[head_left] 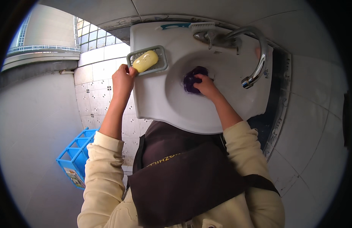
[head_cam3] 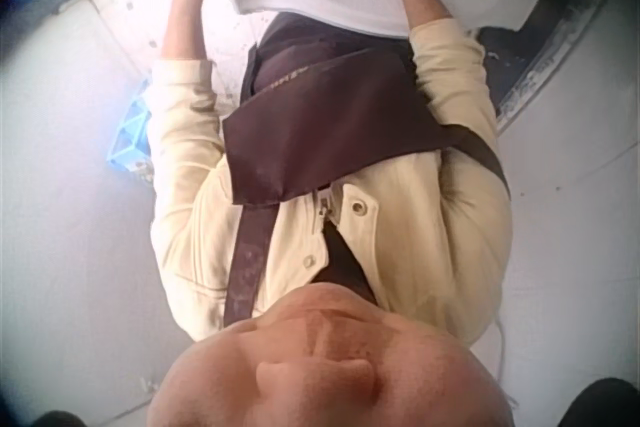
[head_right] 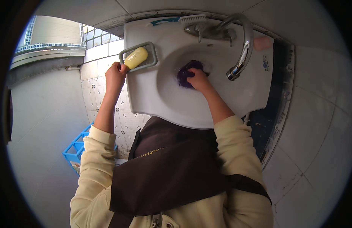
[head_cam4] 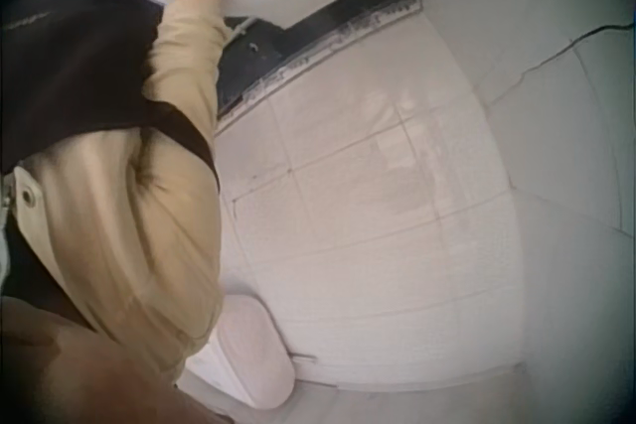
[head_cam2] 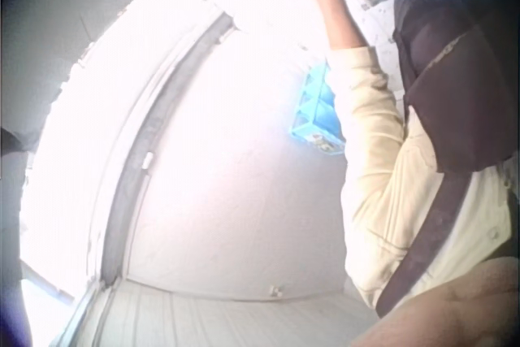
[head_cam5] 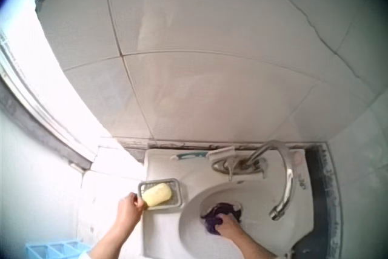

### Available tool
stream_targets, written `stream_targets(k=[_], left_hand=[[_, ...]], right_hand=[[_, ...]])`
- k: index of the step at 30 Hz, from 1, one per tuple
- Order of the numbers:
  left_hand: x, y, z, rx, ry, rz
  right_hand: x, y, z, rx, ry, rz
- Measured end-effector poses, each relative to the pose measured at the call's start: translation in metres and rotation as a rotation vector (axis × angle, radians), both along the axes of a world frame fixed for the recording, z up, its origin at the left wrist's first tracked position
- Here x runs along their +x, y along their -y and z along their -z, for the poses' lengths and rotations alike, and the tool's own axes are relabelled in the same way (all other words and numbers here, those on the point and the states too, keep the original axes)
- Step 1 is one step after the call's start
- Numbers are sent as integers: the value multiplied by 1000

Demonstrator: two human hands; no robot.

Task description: The person washes a purple cloth under running water, then uses it to wipe the sink basin, faucet, and surrounding tiled surfaces. They repeatedly rinse the cloth and continue wiping different areas of the sink and nearby wall tiles.

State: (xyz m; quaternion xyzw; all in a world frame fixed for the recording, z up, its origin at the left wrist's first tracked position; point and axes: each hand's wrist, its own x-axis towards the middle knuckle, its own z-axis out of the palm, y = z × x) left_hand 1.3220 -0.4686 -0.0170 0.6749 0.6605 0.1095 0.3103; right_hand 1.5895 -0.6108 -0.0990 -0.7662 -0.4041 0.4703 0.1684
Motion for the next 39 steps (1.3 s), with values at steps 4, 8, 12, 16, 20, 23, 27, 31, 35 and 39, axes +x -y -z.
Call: stream_targets(k=[4,8,12,16,20,23,27,31,35,39], left_hand=[[-13,5,-1,-69,52,-104],[-20,7,1,-58,23,-136],[-28,8,9,-72,11,-194],[-38,9,6,-81,9,-237],[-48,7,15,-51,23,-264],[-46,4,11,-51,37,-264],[-43,-1,13,-48,64,-261],[-36,-7,14,-62,74,-230],[-33,-6,6,-65,91,-257],[-41,-4,8,-77,98,-293]], right_hand=[[-11,-35,-96,265,-162,332],[-32,-59,-88,651,-41,416],[-77,-90,-77,390,319,-122],[-96,-122,-83,396,358,-401],[-78,-146,-74,409,594,-301],[-46,-141,-76,313,714,-177],[-43,-122,-84,275,806,-92],[-75,-116,-86,233,737,-117],[-65,-135,-65,383,769,-132],[-59,-144,-86,154,684,21]])
